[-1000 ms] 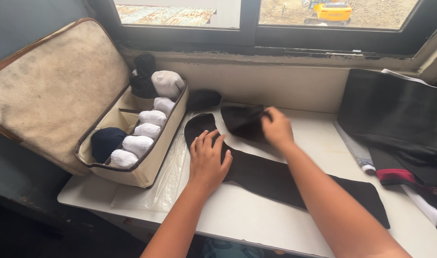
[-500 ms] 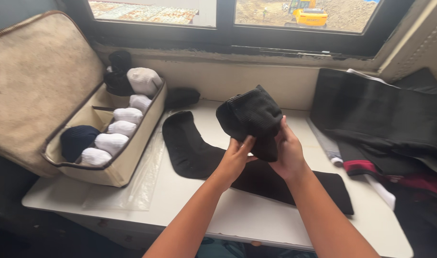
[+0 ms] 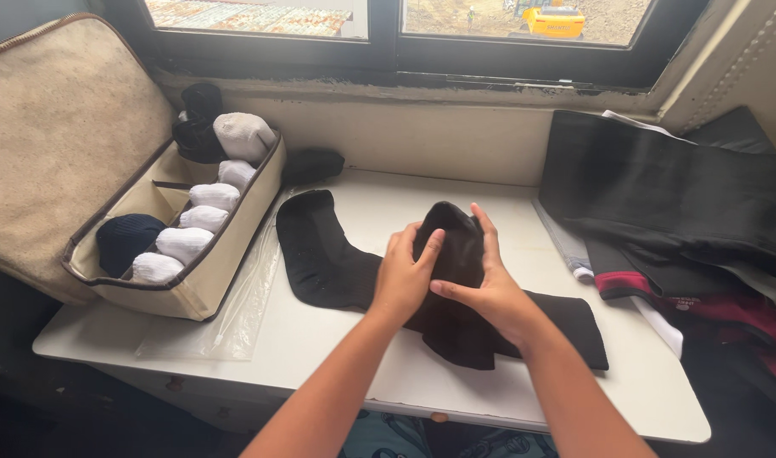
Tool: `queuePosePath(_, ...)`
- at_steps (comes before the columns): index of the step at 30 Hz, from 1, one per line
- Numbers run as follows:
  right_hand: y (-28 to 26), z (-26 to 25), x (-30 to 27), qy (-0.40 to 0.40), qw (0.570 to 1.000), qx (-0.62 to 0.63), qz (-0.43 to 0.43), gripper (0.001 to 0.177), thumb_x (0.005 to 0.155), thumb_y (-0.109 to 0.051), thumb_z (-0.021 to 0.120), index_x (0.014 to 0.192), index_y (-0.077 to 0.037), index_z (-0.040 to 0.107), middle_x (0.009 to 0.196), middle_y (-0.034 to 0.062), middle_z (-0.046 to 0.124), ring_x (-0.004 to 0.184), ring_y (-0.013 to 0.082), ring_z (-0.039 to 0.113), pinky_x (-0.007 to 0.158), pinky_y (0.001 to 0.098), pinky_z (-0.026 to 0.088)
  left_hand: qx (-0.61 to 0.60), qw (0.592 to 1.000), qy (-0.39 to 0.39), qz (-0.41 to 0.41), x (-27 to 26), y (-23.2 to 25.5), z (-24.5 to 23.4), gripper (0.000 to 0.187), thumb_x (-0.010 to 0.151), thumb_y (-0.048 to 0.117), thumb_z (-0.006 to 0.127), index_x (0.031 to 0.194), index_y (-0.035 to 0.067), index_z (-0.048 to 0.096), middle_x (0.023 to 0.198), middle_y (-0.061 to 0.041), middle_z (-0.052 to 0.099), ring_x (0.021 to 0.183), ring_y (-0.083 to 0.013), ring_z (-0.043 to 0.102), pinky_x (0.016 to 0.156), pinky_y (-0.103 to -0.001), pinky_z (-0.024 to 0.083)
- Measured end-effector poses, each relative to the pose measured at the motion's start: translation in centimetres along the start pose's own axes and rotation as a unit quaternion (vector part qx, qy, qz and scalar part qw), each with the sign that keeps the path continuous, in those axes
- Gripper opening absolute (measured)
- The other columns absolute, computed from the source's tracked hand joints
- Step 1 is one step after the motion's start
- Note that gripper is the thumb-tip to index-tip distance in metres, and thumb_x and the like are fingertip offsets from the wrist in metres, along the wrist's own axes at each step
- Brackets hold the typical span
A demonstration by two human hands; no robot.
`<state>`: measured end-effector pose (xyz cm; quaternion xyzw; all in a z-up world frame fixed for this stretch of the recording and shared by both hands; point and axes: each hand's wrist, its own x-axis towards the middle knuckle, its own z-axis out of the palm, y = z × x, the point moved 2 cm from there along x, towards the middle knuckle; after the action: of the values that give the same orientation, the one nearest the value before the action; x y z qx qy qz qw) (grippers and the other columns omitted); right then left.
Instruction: The person folds a dark sock by hand on a white surface, then places it into a beige fabric organizer containing other socks. The person repeats this process with additional dark socks, rolling and tucking them before placing them into the organizer.
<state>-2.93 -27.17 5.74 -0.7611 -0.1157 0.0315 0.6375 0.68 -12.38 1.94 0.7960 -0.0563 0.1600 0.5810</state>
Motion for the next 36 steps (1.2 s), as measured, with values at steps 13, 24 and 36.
queuePosePath(13, -2.4, -7.5, -0.8, -0.092, 0.979, -0.06, 0.175, 0.071, 0.08, -0.023, 0.076, 0.148, -0.024, 0.056, 0.122, 0.0185, 0.072, 0.118, 0.0223, 0.064, 0.103, 0.0347, 0.047, -0.141, 0.943, 0.269, -0.138, 7.4, -8.8, -13.3, 0.027, 0.104, 0.02, 0.054, 0.122, 0.0, 0.055, 0.112, -0.015, 0.065, 0.095, -0.0208, 0.062, 0.084, -0.036, 0.053)
queuePosePath(24, 5.8, -16.1, -0.8, -0.088, 0.924, -0.305, 0.214, 0.065, 0.078, -0.027, 0.086, 0.139, -0.023, 0.062, 0.141, 0.0117, 0.062, 0.133, 0.0176, 0.052, 0.109, 0.0337, 0.04, -0.066, 0.988, 0.067, -0.126, 2.9, -6.2, -13.6, 0.066, 0.09, 0.018, 0.065, 0.147, 0.016, 0.033, 0.134, -0.009, 0.052, 0.116, -0.0227, 0.061, 0.091, -0.032, 0.051)
queuePosePath(36, 0.4, -15.4, -1.4, -0.035, 0.921, -0.269, 0.279, 0.053, 0.082, -0.029, 0.084, 0.134, -0.02, 0.072, 0.106, 0.0148, 0.079, 0.103, 0.0229, 0.066, 0.091, 0.0356, 0.05, -0.081, 0.988, -0.04, -0.123, 3.1, -4.9, -15.3, 0.056, 0.075, 0.011, 0.084, 0.126, 0.013, 0.063, 0.103, -0.006, 0.069, 0.085, -0.0137, 0.067, 0.066, -0.027, 0.056)
